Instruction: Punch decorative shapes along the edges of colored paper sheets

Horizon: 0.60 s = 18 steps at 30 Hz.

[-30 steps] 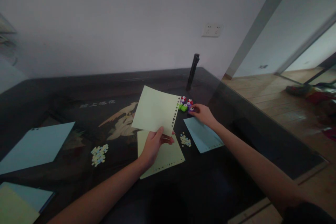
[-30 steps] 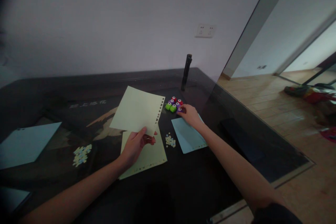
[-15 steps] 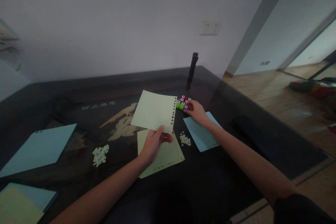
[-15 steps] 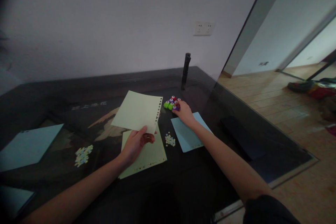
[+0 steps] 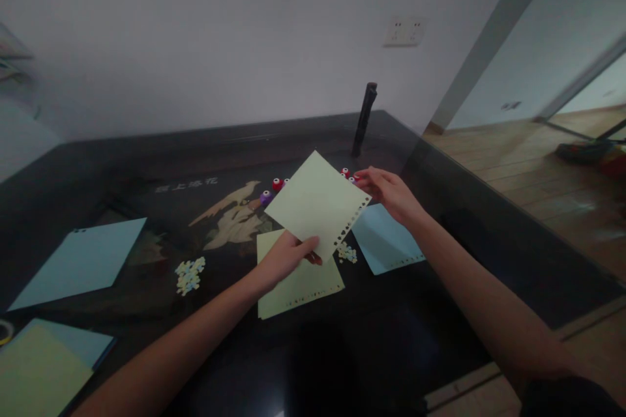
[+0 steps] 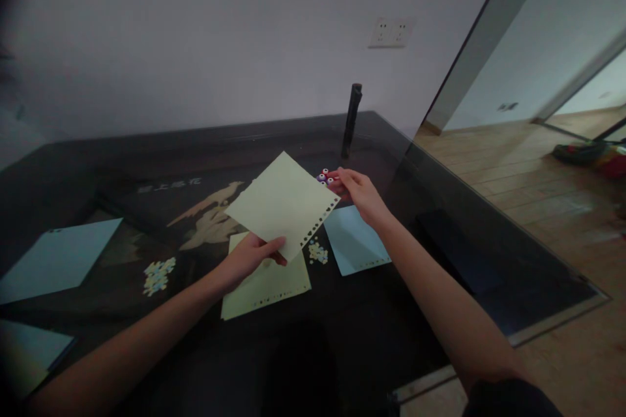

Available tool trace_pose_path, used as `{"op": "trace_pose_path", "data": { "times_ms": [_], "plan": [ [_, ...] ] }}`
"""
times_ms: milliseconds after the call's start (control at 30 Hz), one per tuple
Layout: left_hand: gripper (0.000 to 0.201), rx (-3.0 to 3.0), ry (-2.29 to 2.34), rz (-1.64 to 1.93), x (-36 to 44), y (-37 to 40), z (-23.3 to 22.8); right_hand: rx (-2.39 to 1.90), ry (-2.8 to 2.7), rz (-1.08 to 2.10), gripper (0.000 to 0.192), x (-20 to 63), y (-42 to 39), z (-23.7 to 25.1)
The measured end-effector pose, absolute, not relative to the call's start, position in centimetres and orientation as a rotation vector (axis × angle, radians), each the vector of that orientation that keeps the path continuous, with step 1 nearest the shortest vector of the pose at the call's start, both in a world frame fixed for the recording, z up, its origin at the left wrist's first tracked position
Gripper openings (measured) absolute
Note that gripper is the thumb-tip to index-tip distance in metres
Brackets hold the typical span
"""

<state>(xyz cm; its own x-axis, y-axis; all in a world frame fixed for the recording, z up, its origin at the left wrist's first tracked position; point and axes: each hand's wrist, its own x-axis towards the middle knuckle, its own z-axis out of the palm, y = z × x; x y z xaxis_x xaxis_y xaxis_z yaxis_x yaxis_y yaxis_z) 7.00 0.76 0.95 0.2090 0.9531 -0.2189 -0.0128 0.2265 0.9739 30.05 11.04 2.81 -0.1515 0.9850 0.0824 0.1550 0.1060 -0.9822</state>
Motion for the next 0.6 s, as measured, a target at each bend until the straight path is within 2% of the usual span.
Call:
{"op": "trace_pose_path", "data": {
  "times_ms": [133,333,467,600],
  "plan": [
    [0.007,1.286,1.159,0.788,6.2,1.1,0.9,-1.132,-1.343,1.458,0.031,29.7,10.3,2.8],
    [0.012,1.447,1.19,0.674,4.8,2.4,0.8,-1.164,-1.363,1.551,0.028,29.4,10.1,1.9],
    [0.014,1.457,1.356,0.874,3.8,3.3,1.5,-1.177,-1.377,1.552,0.025,29.3,10.2,1.8],
    [0.014,1.312,1.244,1.091,3.2,3.6,2.5,-1.175,-1.366,1.53,0.023,29.3,9.8,2.4]
  ]
}}
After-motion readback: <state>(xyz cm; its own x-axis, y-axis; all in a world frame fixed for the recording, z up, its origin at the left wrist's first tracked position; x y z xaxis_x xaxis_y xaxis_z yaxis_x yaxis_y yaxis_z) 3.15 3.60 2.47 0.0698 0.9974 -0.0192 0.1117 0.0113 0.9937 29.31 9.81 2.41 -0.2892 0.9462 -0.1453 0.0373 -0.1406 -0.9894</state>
